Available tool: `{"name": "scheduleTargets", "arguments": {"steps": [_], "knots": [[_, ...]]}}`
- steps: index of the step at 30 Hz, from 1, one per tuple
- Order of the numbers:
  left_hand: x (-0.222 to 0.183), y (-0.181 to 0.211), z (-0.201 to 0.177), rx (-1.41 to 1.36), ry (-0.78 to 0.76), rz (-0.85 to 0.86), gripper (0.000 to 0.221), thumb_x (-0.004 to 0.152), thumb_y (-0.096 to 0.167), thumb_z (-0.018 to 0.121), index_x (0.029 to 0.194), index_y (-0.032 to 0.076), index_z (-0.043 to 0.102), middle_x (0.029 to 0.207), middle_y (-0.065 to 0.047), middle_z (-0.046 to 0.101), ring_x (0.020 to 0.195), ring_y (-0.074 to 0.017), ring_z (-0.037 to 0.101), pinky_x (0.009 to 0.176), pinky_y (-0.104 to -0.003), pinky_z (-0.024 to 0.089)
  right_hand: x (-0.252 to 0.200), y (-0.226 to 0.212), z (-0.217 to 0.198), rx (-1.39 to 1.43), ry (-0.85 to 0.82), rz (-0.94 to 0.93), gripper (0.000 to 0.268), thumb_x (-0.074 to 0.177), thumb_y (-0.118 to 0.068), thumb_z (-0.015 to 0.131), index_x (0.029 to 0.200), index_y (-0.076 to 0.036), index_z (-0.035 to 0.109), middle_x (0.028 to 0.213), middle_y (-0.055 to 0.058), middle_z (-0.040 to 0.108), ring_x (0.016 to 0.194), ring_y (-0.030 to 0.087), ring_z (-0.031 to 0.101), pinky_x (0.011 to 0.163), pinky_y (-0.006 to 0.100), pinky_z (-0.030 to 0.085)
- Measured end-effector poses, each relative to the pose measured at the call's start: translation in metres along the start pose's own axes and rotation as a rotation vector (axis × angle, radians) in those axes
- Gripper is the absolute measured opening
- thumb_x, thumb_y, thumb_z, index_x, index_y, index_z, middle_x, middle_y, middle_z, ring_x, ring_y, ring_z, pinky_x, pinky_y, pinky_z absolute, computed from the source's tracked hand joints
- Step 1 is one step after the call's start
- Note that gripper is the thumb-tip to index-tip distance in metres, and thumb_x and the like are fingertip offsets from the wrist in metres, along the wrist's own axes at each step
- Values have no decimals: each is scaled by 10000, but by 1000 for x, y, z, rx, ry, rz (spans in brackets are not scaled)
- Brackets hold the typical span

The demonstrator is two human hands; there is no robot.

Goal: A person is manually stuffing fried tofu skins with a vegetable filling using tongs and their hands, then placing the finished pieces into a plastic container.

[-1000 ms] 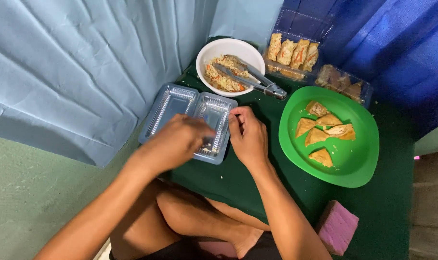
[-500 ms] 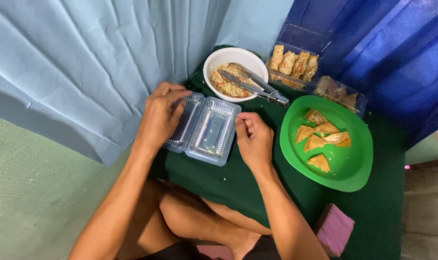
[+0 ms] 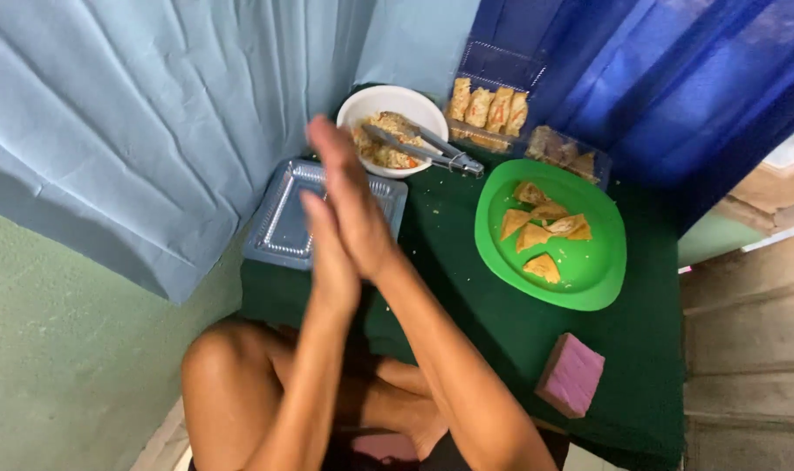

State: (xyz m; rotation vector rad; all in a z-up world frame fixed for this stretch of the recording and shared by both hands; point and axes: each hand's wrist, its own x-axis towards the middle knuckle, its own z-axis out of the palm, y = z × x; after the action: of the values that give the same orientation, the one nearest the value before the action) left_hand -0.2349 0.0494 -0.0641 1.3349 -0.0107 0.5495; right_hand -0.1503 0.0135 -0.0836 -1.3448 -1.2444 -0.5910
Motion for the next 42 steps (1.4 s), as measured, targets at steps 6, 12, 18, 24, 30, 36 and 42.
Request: {"name": "scheduleTargets", "arguments": {"steps": [6, 12, 18, 24, 30, 36, 42], "knots": [[44, 12, -8, -186, -94, 115, 814, 1062, 653, 64, 1662, 103, 49, 1735, -196, -28, 1603, -380, -45, 1315, -516, -93, -23, -55, -1, 194, -80, 471, 503, 1188, -191, 223, 1667, -46, 178, 1745, 136, 98, 1603, 266, 67, 1333, 440, 35], [-7, 37, -26, 342, -131, 362, 352, 1049, 35, 499, 1388, -8, 583, 1213, -185, 681, 1205, -356, 646, 1082, -483, 455, -46, -60, -89, -566, 70, 477, 522, 916, 137, 464, 1387, -26, 619, 1332, 188, 665, 1281, 359, 615, 1100, 443, 484], [-47, -31, -36, 1040, 5, 417, 326, 943, 354, 720, 1221, 188, 686, 1287, -3, 573, 1250, -223, 501, 1085, -470, 274, -90, 21, -101, -870, -79, 681, 583, 894, 101, 508, 1468, 153, 425, 1526, 375, 400, 1447, 526, 355, 1247, 583, 250], [-54, -23, -39, 1061, -82, 397, 477, 942, 453, 702, 1236, 79, 659, 1390, -129, 525, 1402, -357, 411, 1137, -561, 193, -95, 91, -123, -963, -131, 874, 562, 984, -63, 465, 1530, 64, 421, 1587, 282, 380, 1488, 451, 327, 1265, 611, 121], [-54, -32, -42, 1058, -59, 414, 524, 890, 500, 754, 1161, 55, 704, 1382, -169, 535, 1371, -405, 420, 1154, -578, 166, -72, -4, -119, -488, -186, 709, 412, 941, 117, 437, 1186, 4, 749, 1237, 201, 722, 1231, 386, 644, 1093, 533, 470], [-53, -37, -39, 1092, -2, 465, 516, 829, 499, 779, 1121, 78, 718, 1363, -137, 562, 1343, -384, 458, 1151, -560, 205, -84, 55, -132, -816, -265, 581, 442, 930, -20, 497, 1342, 48, 643, 1416, 255, 605, 1359, 390, 541, 1211, 487, 348], [-50, -45, -40, 1090, 39, 504, 487, 825, 506, 777, 1118, 121, 716, 1362, -121, 576, 1352, -377, 474, 1149, -541, 214, -56, -54, -108, -505, -476, 571, 458, 915, -9, 456, 1325, 66, 646, 1426, 296, 579, 1375, 484, 468, 1178, 599, 316]]}}
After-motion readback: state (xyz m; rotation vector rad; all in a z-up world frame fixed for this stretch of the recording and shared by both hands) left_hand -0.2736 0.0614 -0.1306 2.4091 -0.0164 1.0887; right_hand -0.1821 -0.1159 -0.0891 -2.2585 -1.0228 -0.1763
